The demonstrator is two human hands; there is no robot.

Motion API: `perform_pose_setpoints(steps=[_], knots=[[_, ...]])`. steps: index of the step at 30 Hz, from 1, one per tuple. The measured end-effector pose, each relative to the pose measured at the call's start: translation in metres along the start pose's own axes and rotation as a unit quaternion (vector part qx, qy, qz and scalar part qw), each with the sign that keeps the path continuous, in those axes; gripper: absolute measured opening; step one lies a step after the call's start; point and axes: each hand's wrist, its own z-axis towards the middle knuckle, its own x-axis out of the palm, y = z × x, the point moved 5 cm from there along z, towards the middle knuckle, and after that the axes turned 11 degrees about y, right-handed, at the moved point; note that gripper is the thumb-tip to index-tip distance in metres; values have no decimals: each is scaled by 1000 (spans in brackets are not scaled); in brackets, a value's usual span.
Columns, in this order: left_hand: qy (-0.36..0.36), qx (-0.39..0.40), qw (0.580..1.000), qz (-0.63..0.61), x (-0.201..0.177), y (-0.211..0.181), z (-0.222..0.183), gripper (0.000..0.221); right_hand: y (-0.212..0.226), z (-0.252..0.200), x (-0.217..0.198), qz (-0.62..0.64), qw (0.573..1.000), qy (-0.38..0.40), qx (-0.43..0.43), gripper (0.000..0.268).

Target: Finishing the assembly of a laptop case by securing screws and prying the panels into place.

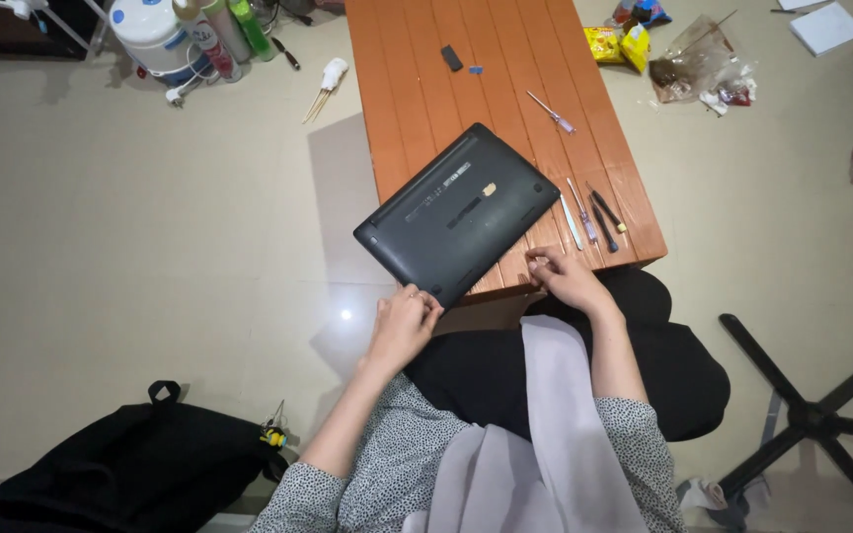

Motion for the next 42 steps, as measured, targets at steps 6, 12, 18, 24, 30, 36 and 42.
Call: perform_pose_setpoints(steps=[6, 12, 18, 24, 30, 36, 42], knots=[[-15, 8, 998, 57, 0, -6, 0, 19, 5, -5, 0, 8, 1000, -2, -6, 40], [-24, 2, 998, 53, 13, 3, 10, 15, 8, -5, 2, 2, 1000, 0, -9, 40], [-30, -4, 998, 46, 7, -6, 3, 14, -1, 2, 1, 19, 1000, 5, -10, 40], [-22, -10, 999, 31, 12, 0, 7, 17, 4, -4, 1, -4, 1000, 3, -1, 40], [-18, -9, 999, 30, 10, -4, 4, 14, -4, 0, 0, -8, 1000, 0, -4, 39], [-21, -13, 1000, 12, 23, 11, 14, 14, 1, -4, 0, 14, 1000, 4, -1, 40], [-28, -16, 999, 11, 15, 3, 9, 15, -3, -1, 0, 7, 1000, 2, 1, 40]])
